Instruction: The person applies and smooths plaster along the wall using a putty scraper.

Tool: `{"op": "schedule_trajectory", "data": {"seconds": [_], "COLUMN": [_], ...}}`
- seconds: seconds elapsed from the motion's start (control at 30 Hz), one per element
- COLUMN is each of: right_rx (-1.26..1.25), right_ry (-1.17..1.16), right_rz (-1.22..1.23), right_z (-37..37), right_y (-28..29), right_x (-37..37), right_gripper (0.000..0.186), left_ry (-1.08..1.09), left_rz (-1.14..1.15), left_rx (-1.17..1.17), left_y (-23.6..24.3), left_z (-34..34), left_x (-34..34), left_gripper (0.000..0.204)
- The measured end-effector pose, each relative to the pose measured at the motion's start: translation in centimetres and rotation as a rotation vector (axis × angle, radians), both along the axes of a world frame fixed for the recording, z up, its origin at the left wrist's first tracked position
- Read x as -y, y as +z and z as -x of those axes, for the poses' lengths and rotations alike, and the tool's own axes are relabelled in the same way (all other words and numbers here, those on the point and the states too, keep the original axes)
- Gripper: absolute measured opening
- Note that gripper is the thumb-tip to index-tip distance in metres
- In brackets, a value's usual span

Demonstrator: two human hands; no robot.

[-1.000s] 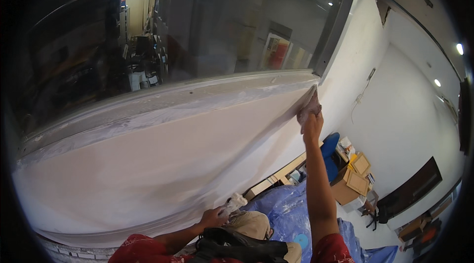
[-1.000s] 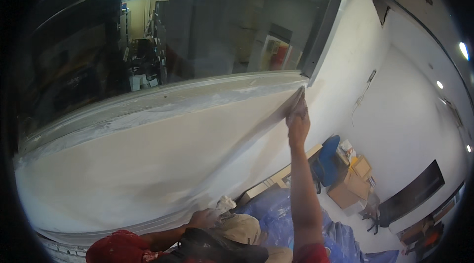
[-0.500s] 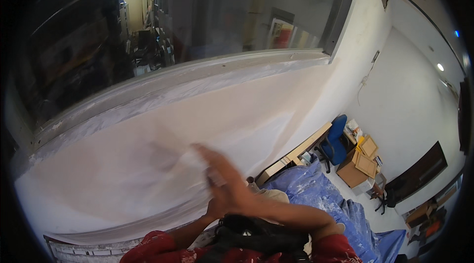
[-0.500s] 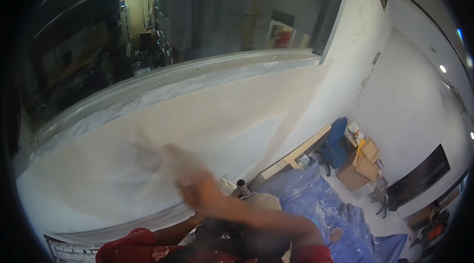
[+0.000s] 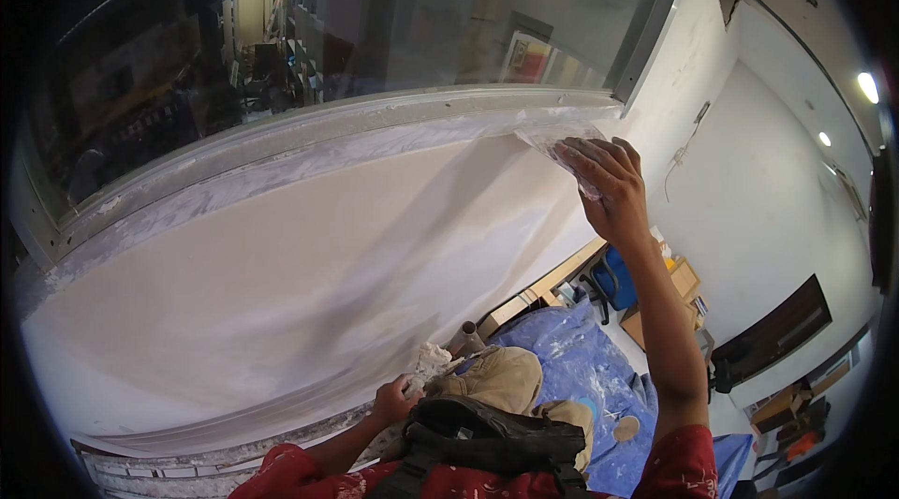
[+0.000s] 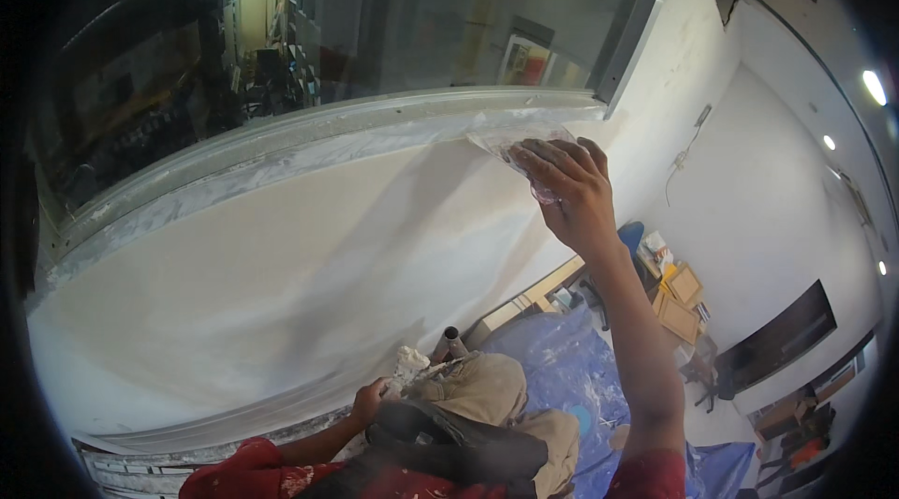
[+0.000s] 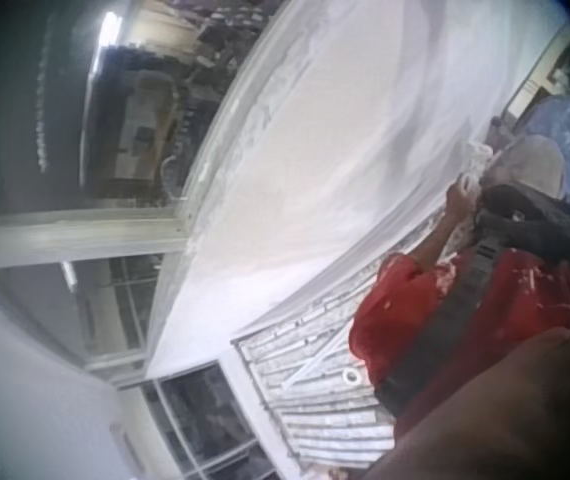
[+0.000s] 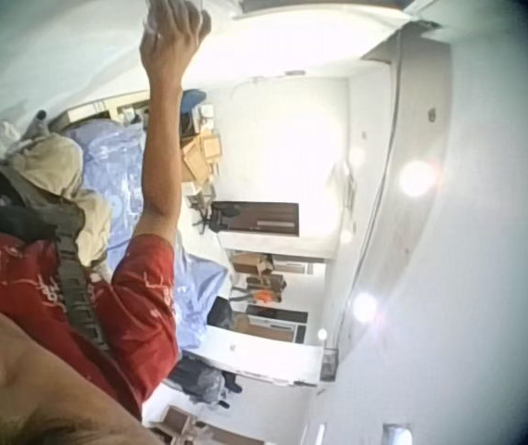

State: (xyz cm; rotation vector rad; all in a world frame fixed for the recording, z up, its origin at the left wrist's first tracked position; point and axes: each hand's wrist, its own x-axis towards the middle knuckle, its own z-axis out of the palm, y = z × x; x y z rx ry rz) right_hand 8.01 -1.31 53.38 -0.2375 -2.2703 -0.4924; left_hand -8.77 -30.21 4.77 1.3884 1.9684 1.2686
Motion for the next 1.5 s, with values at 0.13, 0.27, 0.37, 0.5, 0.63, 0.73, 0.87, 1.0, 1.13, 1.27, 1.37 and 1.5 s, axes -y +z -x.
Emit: {"op": "schedule_trajectory", "data": {"seconds": [0.13,0.27,0.37,0.5,0.63,0.73,0.87,1.0,1.13,1.27,1.37,1.5], "right_rx": [-0.015,0.008,-0.034,-0.030,-0.066,-0.052,-0.060,-0.102,-0.169,-0.515,-0.643,-0.655], "right_ry": [0.050,0.079,0.097,0.059,0.102,0.146,0.207,0.294,-0.010,0.023,0.016,0.052], "right_rz": [0.037,0.046,0.064,0.056,0.058,0.111,0.005,0.046,0.178,0.430,0.555,0.669], "right_z": [1.4,2.4,3.4,3.2,4.5,6.0,8.6,7.7,4.3,4.1,5.3,7.6], "right_y": [-0.4,-1.4,-1.9,-2.1,-2.4,-2.5,-3.2,-3.1,-5.2,-8.7,-10.8,-12.5], "right_x": [-0.2,-0.2,0.1,0.2,1.5,4.2,10.1,13.8,6.8,-1.2,-3.6,-1.7], "right_gripper": [0.043,0.043,0.043,0.043,0.042,0.043,0.048,0.049,0.051,0.059,0.063,0.058], "left_ry": [0.005,0.018,0.005,0.002,-0.057,-0.088,-0.125,-0.113,-0.083,-0.116,-0.129,-0.083], "left_rz": [0.053,0.059,0.125,0.069,0.071,0.078,0.096,0.123,0.148,0.177,0.162,0.195], "left_rx": [-0.001,-0.038,-0.023,0.008,0.041,0.074,0.065,0.111,0.089,0.043,0.140,0.061], "left_y": [0.1,0.0,-0.3,-0.3,-0.4,-0.2,0.7,0.0,-0.5,-0.8,-1.4,-1.0], "left_z": [0.0,0.3,0.8,0.6,0.6,0.7,0.6,0.9,1.5,2.2,2.5,2.2], "left_x": [0.5,1.0,1.4,1.0,0.6,0.0,-0.8,-0.9,-0.7,-0.2,-0.3,0.0], "left_gripper": [0.044,0.044,0.044,0.044,0.045,0.046,0.048,0.052,0.056,0.057,0.058,0.060]}}
